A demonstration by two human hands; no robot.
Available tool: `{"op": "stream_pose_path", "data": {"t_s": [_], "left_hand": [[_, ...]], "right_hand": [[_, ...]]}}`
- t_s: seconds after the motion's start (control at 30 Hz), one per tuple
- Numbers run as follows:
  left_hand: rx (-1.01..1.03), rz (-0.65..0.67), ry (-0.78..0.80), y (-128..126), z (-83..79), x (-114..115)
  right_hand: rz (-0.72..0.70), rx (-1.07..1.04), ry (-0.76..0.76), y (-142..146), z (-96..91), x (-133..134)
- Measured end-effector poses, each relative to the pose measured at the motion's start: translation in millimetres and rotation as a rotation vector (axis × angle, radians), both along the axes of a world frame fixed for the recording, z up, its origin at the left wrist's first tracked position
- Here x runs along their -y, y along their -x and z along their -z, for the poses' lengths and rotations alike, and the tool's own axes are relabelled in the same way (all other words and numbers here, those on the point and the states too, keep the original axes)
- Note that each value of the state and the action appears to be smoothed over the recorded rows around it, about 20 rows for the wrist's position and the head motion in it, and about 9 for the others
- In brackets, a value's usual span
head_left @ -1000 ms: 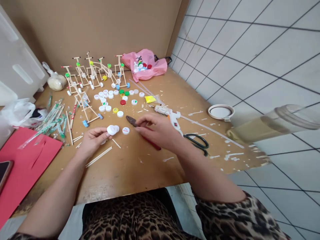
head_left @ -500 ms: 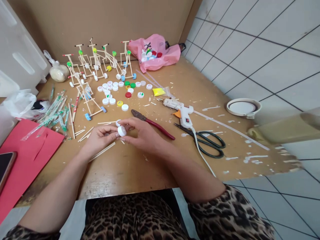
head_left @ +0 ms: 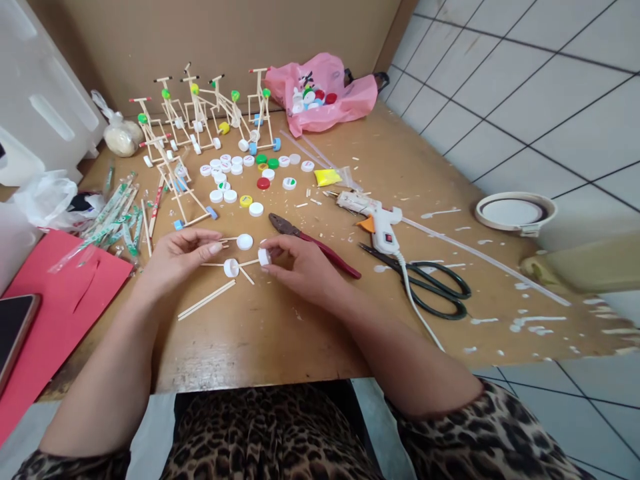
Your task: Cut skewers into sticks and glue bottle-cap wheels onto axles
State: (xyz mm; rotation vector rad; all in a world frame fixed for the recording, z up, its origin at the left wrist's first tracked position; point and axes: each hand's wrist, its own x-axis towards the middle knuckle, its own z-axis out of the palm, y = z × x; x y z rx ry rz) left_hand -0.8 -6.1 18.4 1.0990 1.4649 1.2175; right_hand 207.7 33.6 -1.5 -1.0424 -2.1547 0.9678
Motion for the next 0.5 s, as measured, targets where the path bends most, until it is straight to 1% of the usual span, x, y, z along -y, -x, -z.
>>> {"op": "stream_pose_path", "data": {"t_s": [0.1, 0.23, 0.37, 0.5], "left_hand": [[-0.089, 0.115, 0.019, 3.5, 1.2, 0.9], [-0.248, 0.232, -0.013, 1.7, 10.5, 3.0], [-0.393, 0.338, -0.054, 1.5, 16.7, 3.9], [-0.472, 0.434, -0.071, 3.2, 19.8, 3.6]], "right_hand": [[0.002, 0.147, -0.103, -1.2, 1.5, -1.9], [-0.035, 0.331, -0.22, -3.1, 0.4, -4.2], [-0.071, 0.402, -0.265, -5.3, -3.0, -3.4], [-0.095, 0.434, -0.273, -7.4, -4.5, -2.9]]}}
